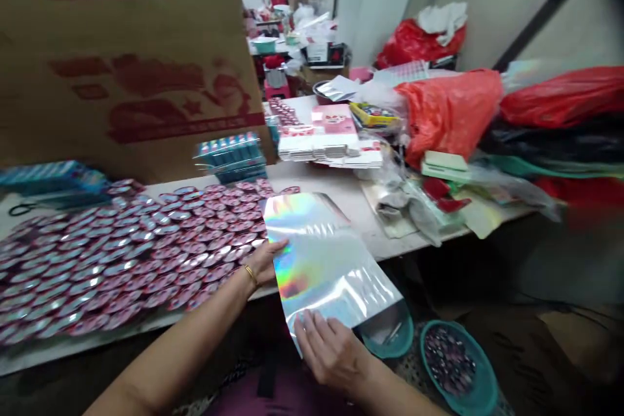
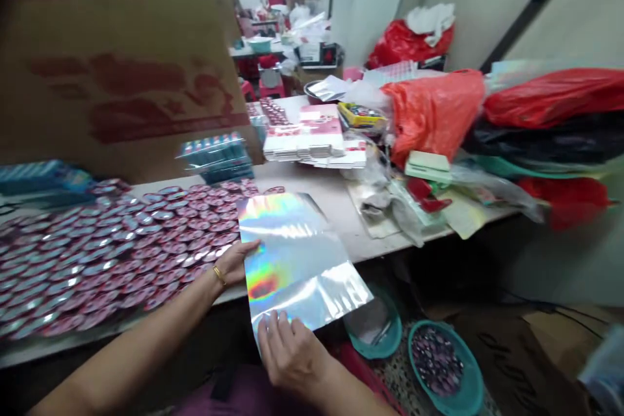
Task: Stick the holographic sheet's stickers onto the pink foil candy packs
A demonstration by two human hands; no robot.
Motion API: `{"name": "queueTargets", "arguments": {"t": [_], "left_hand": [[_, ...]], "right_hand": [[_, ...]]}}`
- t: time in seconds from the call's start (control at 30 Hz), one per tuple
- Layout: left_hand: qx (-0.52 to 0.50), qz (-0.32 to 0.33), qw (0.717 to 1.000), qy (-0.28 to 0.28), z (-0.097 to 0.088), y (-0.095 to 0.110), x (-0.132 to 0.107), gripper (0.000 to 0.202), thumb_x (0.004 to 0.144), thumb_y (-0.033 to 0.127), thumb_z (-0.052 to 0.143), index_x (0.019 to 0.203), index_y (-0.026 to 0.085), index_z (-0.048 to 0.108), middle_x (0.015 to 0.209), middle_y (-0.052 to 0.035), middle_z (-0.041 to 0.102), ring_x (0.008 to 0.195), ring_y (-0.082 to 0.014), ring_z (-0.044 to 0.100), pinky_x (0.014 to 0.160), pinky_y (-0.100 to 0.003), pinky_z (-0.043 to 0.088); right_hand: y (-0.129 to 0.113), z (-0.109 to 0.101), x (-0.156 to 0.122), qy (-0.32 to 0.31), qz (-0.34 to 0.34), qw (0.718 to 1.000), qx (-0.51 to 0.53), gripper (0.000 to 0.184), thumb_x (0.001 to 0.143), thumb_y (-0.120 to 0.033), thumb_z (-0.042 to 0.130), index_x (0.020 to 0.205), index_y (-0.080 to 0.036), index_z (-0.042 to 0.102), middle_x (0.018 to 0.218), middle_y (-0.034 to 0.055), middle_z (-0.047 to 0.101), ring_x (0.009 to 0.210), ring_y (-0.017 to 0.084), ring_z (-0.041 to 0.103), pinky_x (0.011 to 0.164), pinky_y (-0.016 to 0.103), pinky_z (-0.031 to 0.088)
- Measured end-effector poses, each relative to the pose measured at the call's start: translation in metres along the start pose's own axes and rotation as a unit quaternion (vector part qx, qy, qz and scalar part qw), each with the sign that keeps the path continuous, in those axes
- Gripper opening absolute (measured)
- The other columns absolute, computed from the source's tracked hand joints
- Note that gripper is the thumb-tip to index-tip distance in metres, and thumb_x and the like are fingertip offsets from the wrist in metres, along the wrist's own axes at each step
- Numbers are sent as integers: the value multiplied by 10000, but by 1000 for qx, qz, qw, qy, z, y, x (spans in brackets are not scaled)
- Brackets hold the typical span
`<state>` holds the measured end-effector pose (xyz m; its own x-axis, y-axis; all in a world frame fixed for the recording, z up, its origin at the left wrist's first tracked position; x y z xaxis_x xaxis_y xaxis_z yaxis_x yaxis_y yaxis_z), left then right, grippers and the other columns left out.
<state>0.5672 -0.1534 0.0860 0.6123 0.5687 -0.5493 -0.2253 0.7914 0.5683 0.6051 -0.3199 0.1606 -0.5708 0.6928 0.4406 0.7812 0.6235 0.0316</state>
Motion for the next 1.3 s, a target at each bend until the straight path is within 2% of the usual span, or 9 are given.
{"name": "queueTargets", "arguments": {"t": [0.13,0.23,0.4,0.57,0.7,0.9,1.1,1.2,1.3], "left_hand": [[5,30,999,33,-104,30,-55,192,692,239,647,801,83,620,739,-65,665,657,-145,618,709,-281,466],[59,45,997,28,-143,50,-98,238,663,306,680,642,89,583,605,-22,609,557,-102,561,600,-228,432],[143,57,988,-9,-173,76,-155,443,609,422,697,451,125,407,447,61,373,416,-22,304,437,-180,250],[152,50,986,-39,-182,80,-178,445,627,441,671,443,131,410,431,66,318,401,-22,246,420,-198,168],[102,35,994,-6,-192,81,-182,364,622,395,681,477,117,497,451,40,418,415,-43,356,446,-200,245],[54,55,995,69,-209,80,-179,304,585,334,719,469,109,550,455,14,502,441,-73,443,465,-209,312],[1,53,998,40,-201,71,-168,228,634,295,694,576,80,642,564,-41,623,509,-96,538,523,-204,379],[-10,63,997,30,-209,66,-173,224,618,237,707,790,96,676,735,-63,681,637,-126,599,632,-226,430],[-31,52,998,-18,-222,55,-189,429,577,224,732,983,130,631,888,-74,678,764,-160,619,726,-270,453]], "right_hand": [[-55,64,59,-114,-5,986,121,390,845,-283,453,1208,-140,472,1123,124,598,1008,216,560,768,325,466],[-33,63,114,-103,69,972,200,580,800,-447,517,1306,-213,359,1298,86,463,1191,223,416,954,379,378],[63,12,224,90,225,952,186,593,812,-410,513,1336,-215,317,1364,109,367,1262,236,314,1014,435,283],[65,40,305,-52,164,933,317,323,774,-428,561,1007,-215,624,978,52,649,954,204,559,880,372,379],[62,66,315,-86,216,869,437,296,752,-417,564,643,-149,627,623,-7,593,627,117,532,621,227,394],[74,90,321,-120,249,837,473,362,719,-451,565,535,-139,558,512,-41,444,527,79,403,525,201,311],[77,127,319,-159,280,810,490,374,689,-464,580,513,-136,551,466,-51,397,475,65,344,463,199,264],[98,128,312,-113,321,797,499,330,652,-439,619,532,-134,578,466,-50,430,468,66,367,455,198,281],[152,112,286,49,418,764,490,264,596,-396,676,592,-140,611,502,-47,490,485,74,414,466,206,322]]}}
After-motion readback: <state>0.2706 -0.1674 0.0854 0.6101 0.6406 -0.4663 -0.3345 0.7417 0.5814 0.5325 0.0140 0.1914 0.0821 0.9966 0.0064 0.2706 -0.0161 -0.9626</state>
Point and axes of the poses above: each hand's wrist, its own x-axis towards the middle knuckle, its own z-axis out of the palm, y = z × x, the point moved 8 cm from there along x, towards the middle knuckle
